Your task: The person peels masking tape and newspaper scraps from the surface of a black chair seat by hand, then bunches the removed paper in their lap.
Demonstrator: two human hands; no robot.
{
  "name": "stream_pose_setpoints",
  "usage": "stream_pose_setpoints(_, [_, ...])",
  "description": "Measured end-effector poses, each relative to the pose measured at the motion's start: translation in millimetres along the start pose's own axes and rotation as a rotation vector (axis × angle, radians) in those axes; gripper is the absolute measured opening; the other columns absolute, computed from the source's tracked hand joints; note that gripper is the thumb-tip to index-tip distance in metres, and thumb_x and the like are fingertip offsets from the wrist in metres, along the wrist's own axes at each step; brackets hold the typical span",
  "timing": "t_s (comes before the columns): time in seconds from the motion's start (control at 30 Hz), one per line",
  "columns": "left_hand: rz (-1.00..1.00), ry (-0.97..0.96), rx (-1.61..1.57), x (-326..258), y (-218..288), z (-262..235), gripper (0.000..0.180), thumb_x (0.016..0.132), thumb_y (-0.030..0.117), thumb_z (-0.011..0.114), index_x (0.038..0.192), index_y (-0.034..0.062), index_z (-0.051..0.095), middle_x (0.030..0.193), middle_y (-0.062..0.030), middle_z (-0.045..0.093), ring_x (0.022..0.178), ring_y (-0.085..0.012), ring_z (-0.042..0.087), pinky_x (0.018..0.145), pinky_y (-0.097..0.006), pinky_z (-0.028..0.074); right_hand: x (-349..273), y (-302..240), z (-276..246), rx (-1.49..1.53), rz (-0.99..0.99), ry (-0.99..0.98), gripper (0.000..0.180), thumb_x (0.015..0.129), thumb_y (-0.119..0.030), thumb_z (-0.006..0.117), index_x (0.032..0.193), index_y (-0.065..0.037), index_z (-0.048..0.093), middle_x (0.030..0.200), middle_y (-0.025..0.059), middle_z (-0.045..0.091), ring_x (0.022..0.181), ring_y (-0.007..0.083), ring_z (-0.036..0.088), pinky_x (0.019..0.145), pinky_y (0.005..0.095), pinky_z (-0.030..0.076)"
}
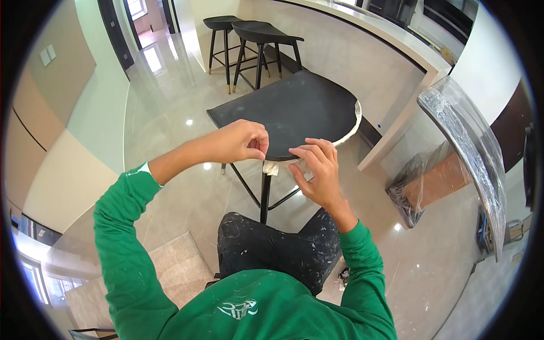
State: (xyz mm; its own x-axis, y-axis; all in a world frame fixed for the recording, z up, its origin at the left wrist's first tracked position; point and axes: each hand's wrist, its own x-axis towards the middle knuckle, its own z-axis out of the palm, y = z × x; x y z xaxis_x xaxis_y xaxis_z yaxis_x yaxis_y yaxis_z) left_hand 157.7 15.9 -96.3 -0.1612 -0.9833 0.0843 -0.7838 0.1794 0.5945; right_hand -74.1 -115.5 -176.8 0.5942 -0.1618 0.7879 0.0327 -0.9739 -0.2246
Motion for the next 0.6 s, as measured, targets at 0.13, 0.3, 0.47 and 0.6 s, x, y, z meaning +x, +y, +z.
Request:
stream_pose_setpoints(0.13, [0.312, 0.231, 0.407, -12, 4, 16, 0.011, 0.084, 0.008, 0.074, 0.084, 0.0040, 0.064, 0.086, -0.0080, 0.060, 0.082, -0.0256, 0.060, 0.073, -0.036, 0.049, -1, 0, 1, -0.019, 0.002, 0.005, 0.034, 0.079, -0.012, 0.078, 0.112, -0.008, 0.071, 0.109, 0.0061, 0.068, 0.119, 0.0309, 0.058, 0.105, 0.0494, 0.041])
stream_pose_setpoints(0.3, [0.490, 0.475, 0.762, -22, -9, 41, 0.013, 0.079, 0.006, 0.076, 0.085, 0.0069, 0.064, 0.088, -0.0047, 0.062, 0.080, -0.0230, 0.058, 0.075, -0.036, 0.046, -3, 0, 4, -0.014, 0.011, 0.017, 0.036, 0.080, -0.011, 0.078, 0.114, -0.008, 0.070, 0.111, 0.0059, 0.068, 0.120, 0.0303, 0.058, 0.109, 0.0508, 0.039])
stream_pose_setpoints(0.47, [0.472, 0.726, 0.771, -25, -22, 76, 0.019, 0.072, 0.006, 0.078, 0.084, 0.0094, 0.064, 0.087, -0.0016, 0.063, 0.077, -0.0211, 0.057, 0.073, -0.036, 0.043, -6, -11, 6, 0.009, 0.060, 0.146, 0.036, 0.081, -0.009, 0.076, 0.116, -0.007, 0.069, 0.115, 0.0088, 0.067, 0.121, 0.0312, 0.058, 0.109, 0.0498, 0.040])
stream_pose_setpoints(0.6, [0.295, 0.889, 0.601, -30, -38, 136, 0.022, 0.069, 0.008, 0.079, 0.085, 0.0112, 0.064, 0.084, -0.0003, 0.062, 0.078, -0.0204, 0.057, 0.074, -0.036, 0.042, -64, -33, 28, 0.275, 0.291, 0.383, 0.034, 0.086, -0.011, 0.076, 0.118, -0.003, 0.067, 0.117, 0.0141, 0.066, 0.118, 0.0289, 0.059, 0.103, 0.0444, 0.045])
